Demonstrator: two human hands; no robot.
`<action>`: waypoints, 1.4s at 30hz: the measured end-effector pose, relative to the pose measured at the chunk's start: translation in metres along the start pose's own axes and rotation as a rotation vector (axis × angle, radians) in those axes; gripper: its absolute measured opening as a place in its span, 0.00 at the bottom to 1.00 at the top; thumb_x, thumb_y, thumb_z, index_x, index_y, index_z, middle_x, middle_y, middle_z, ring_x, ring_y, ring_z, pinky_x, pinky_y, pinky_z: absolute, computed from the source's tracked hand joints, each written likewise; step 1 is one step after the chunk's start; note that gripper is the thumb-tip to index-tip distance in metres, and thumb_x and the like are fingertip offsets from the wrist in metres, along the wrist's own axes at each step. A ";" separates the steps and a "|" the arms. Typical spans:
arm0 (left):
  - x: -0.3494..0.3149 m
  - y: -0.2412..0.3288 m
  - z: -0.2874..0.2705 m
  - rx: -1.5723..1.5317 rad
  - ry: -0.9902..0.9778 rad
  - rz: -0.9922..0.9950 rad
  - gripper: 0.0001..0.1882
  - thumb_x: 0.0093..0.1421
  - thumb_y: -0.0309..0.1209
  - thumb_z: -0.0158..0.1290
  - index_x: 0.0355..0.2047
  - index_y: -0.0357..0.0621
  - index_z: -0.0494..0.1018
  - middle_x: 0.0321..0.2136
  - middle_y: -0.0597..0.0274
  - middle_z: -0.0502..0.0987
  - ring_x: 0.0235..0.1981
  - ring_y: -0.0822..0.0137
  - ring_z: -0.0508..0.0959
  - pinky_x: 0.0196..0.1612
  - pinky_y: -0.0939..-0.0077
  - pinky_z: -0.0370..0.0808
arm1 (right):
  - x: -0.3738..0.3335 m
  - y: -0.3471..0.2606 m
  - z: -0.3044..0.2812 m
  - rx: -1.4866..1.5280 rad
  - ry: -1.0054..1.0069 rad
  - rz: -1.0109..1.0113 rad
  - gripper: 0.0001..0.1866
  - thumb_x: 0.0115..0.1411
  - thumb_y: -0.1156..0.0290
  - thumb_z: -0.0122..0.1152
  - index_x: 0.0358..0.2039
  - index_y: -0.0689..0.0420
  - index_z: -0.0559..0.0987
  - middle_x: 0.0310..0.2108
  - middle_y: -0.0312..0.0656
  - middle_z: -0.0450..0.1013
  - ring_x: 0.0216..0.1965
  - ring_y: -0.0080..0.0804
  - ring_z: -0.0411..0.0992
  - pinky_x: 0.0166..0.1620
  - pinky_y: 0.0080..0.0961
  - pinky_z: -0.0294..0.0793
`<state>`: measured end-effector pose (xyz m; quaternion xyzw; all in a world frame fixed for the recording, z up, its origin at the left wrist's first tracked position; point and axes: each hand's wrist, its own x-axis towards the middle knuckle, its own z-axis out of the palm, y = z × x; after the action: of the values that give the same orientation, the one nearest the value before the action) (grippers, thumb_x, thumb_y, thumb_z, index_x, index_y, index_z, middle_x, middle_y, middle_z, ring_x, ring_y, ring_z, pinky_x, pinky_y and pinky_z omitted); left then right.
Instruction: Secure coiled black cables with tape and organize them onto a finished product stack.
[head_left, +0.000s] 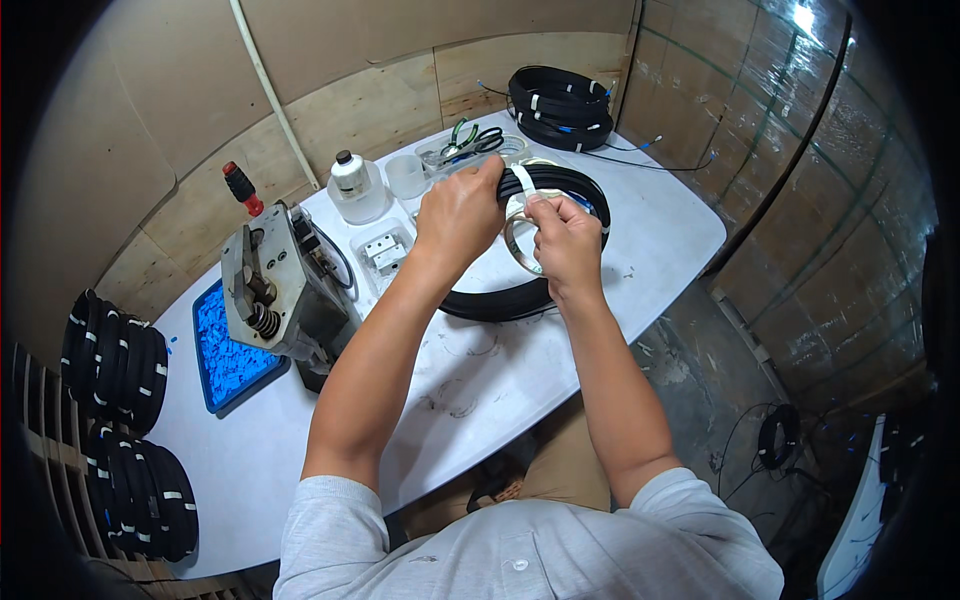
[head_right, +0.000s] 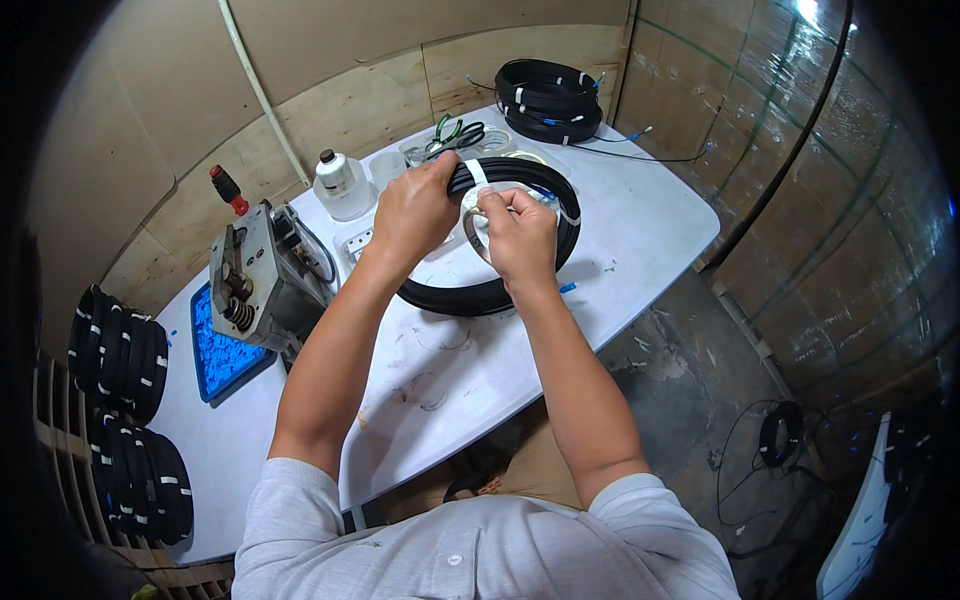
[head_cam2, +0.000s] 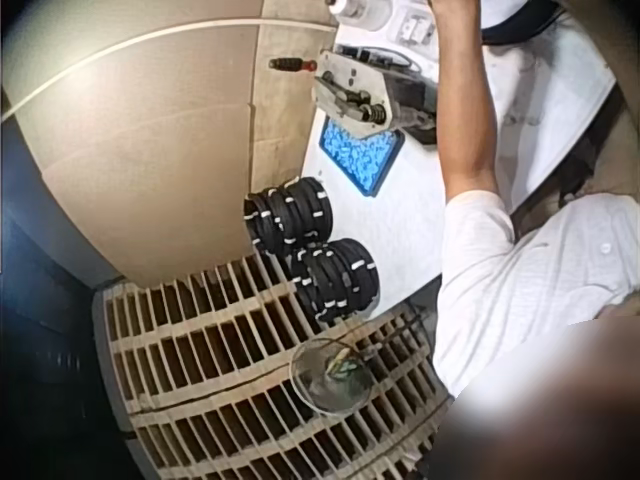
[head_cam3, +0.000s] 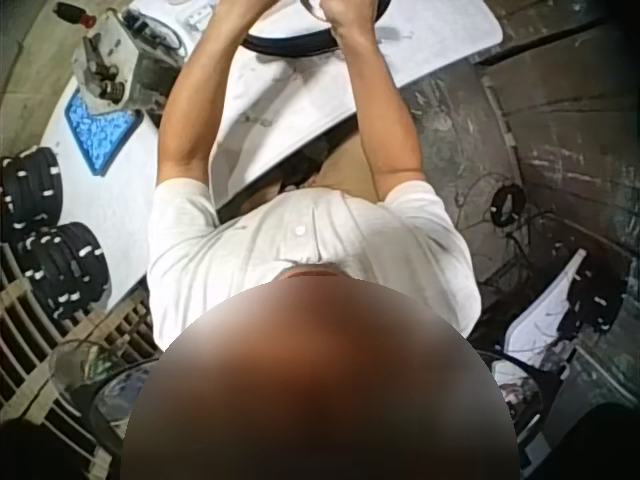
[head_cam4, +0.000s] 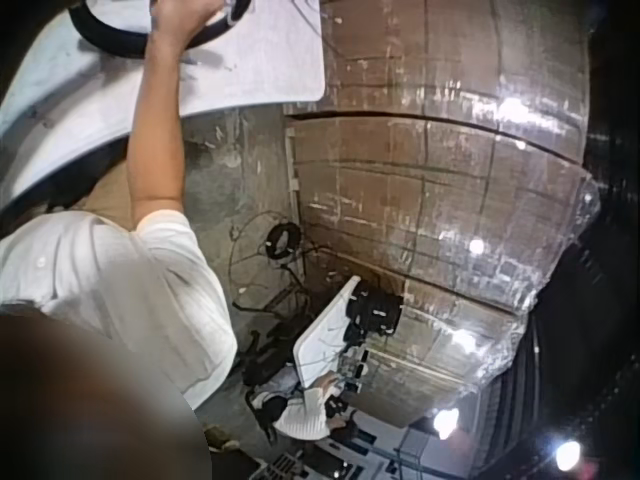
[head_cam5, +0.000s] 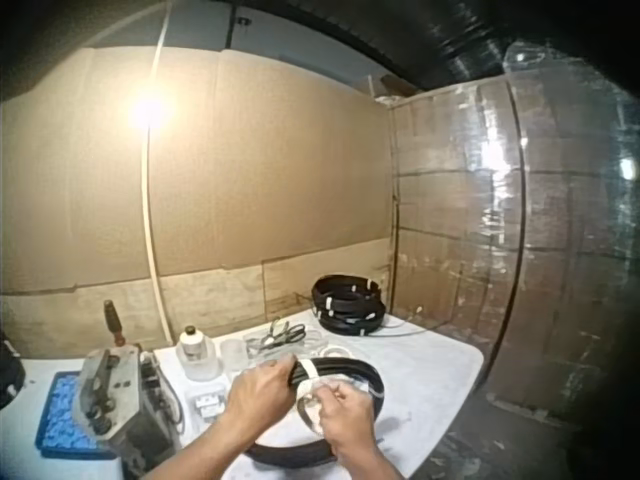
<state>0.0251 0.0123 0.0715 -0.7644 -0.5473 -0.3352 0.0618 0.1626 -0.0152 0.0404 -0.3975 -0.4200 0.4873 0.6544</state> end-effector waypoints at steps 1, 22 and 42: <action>-0.001 -0.001 0.001 0.000 0.000 0.000 0.13 0.54 0.31 0.59 0.38 0.44 0.70 0.32 0.48 0.81 0.33 0.40 0.80 0.33 0.47 0.75 | 0.001 0.001 0.000 0.000 0.000 0.000 0.12 0.63 0.69 0.63 0.25 0.61 0.79 0.18 0.31 0.73 0.18 0.11 0.64 0.19 0.16 0.58; 0.001 -0.006 0.002 -0.030 0.089 0.004 0.11 0.56 0.35 0.58 0.35 0.43 0.71 0.30 0.45 0.80 0.31 0.39 0.80 0.32 0.47 0.77 | 0.023 0.002 -0.005 -1.301 0.026 -0.459 0.12 0.54 0.59 0.62 0.28 0.53 0.85 0.24 0.50 0.79 0.30 0.54 0.78 0.37 0.45 0.78; -0.011 -0.020 -0.002 -0.097 0.111 0.105 0.13 0.55 0.30 0.61 0.38 0.43 0.72 0.26 0.46 0.80 0.30 0.41 0.80 0.32 0.52 0.75 | 0.022 -0.055 -0.041 -0.846 0.126 -0.956 0.46 0.53 0.53 0.75 0.65 0.55 0.59 0.47 0.51 0.74 0.38 0.37 0.78 0.35 0.31 0.78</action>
<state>0.0048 0.0102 0.0615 -0.7744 -0.4853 -0.3994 0.0723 0.2218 -0.0097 0.0815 -0.4180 -0.6676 -0.0902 0.6095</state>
